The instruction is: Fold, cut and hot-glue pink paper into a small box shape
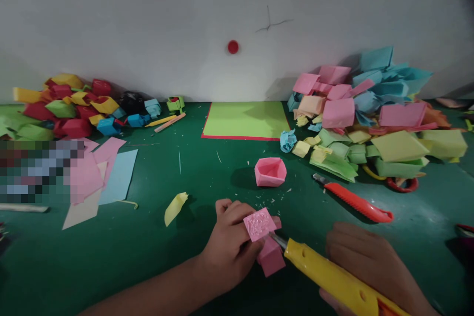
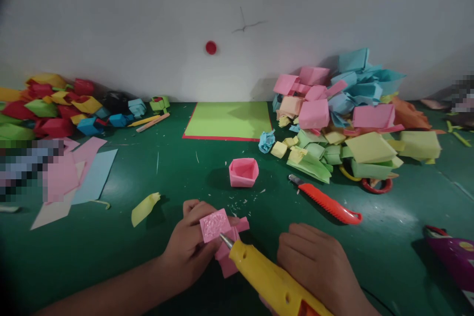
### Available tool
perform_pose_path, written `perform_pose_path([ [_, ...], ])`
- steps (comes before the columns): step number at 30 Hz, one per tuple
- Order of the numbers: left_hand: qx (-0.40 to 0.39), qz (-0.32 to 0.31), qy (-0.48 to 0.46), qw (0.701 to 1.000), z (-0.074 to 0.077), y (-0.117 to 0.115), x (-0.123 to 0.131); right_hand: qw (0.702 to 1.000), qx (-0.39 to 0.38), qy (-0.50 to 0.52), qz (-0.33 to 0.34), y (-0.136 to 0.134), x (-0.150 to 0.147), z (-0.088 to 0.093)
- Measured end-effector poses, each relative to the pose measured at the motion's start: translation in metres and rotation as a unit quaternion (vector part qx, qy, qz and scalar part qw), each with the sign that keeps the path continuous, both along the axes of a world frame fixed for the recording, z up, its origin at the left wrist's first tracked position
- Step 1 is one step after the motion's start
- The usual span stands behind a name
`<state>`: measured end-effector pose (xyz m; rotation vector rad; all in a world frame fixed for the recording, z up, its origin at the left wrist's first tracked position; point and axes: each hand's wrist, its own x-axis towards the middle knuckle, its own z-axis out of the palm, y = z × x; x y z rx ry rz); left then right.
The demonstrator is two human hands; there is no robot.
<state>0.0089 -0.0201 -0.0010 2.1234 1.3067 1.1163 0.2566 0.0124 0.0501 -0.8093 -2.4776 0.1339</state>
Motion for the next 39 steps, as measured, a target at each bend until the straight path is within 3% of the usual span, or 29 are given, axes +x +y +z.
perform_pose_path([
  [3,-0.004,-0.003,0.002,1.000,0.001,0.000,-0.001,0.996,-0.064,-0.009,0.066,-0.001,0.008,-0.009],
  [7,-0.010,-0.010,0.007,1.000,0.001,0.000,-0.001,0.994,-0.093,0.010,0.064,-0.003,0.011,-0.014],
  [33,0.005,-0.010,-0.004,1.000,-0.001,0.002,0.000,0.998,-0.005,-0.029,0.048,-0.002,0.002,-0.011],
  [39,-0.002,-0.009,0.004,1.000,-0.001,0.001,-0.001,0.997,-0.045,-0.054,0.024,-0.002,0.006,-0.014],
])
